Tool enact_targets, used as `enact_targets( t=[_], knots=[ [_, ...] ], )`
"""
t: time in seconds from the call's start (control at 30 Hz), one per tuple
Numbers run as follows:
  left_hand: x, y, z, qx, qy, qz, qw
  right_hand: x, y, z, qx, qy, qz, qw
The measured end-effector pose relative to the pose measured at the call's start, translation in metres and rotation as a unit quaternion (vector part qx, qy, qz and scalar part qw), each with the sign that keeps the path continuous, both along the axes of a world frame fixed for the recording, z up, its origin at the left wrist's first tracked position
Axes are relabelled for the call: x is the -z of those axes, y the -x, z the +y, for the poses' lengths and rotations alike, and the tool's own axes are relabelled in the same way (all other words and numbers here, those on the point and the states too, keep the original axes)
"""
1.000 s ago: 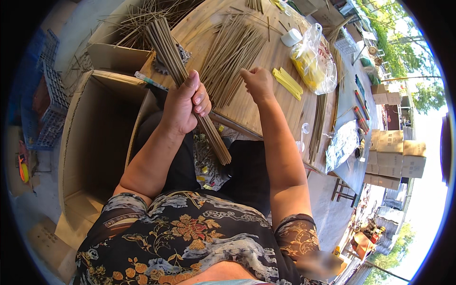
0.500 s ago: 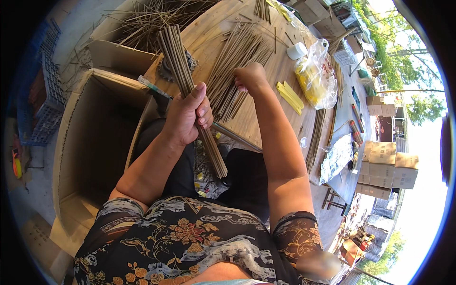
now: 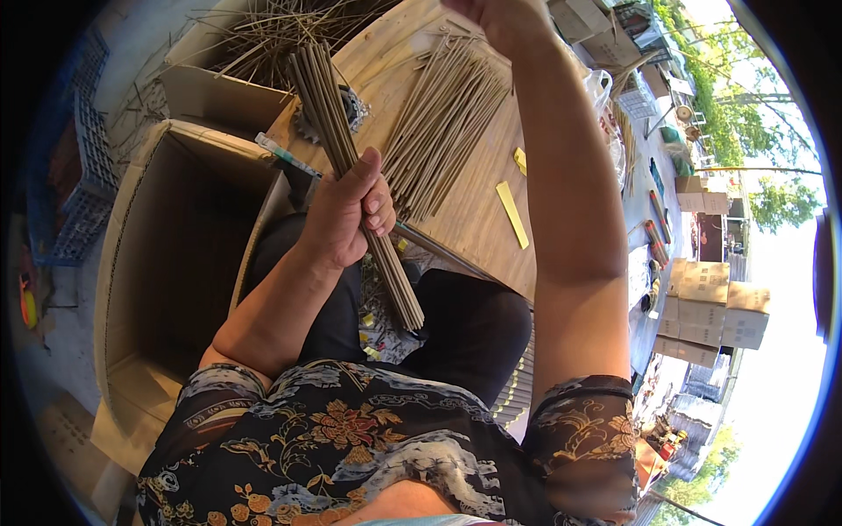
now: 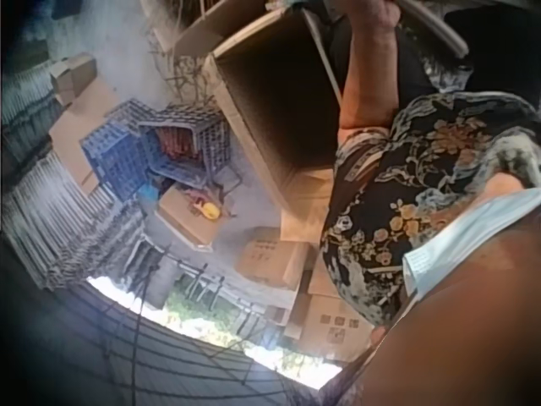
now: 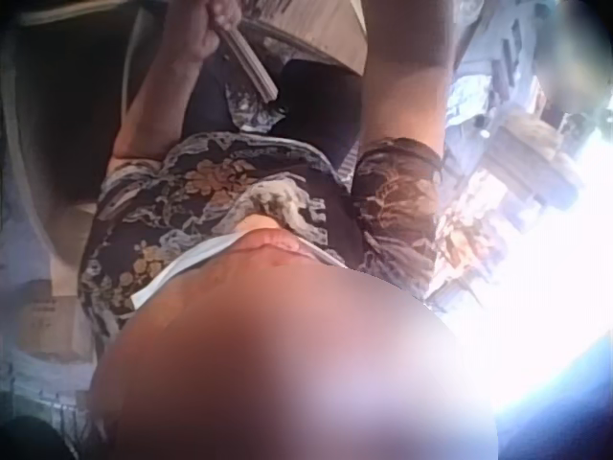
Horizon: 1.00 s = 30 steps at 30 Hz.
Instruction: The person gathers thin sticks from a cardboard box, aligns them into bundles, and secures the bundles with yellow tape. The person repeats this process multiple times, placing finished bundles on the table.
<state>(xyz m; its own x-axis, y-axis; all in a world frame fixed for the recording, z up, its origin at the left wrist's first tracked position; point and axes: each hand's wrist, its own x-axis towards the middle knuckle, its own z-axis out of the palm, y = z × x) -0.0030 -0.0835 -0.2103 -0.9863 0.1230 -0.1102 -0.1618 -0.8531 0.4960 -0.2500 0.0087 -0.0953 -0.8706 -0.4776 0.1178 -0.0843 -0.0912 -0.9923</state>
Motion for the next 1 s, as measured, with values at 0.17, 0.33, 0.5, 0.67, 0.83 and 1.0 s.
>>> enact_targets(
  t=[0.17,0.33,0.5,0.67,0.83,1.0],
  knots=[
    [0.001,0.001,-0.002,-0.007,-0.008,-0.005,1.0,-0.017,-0.02,0.009,0.092,-0.035,0.007,0.995],
    [-0.003,0.0,0.002,-0.015,-0.02,-0.036,0.999,0.052,-0.066,0.06,0.141,-0.431,0.0,0.891],
    [0.0,0.003,0.002,0.006,-0.055,-0.035,0.998,0.112,-0.084,0.075,0.134,-0.472,-0.084,0.867],
    [-0.001,0.005,0.003,0.005,-0.059,-0.043,0.997,0.125,-0.082,0.075,0.146,-0.425,-0.121,0.885],
    [0.002,0.005,0.001,0.007,-0.066,-0.047,0.997,0.109,-0.094,0.072,0.169,-0.343,-0.173,0.908],
    [0.005,0.007,0.001,0.024,-0.093,-0.053,0.994,0.08,-0.123,0.09,0.229,-0.375,0.047,0.897]
  ],
)
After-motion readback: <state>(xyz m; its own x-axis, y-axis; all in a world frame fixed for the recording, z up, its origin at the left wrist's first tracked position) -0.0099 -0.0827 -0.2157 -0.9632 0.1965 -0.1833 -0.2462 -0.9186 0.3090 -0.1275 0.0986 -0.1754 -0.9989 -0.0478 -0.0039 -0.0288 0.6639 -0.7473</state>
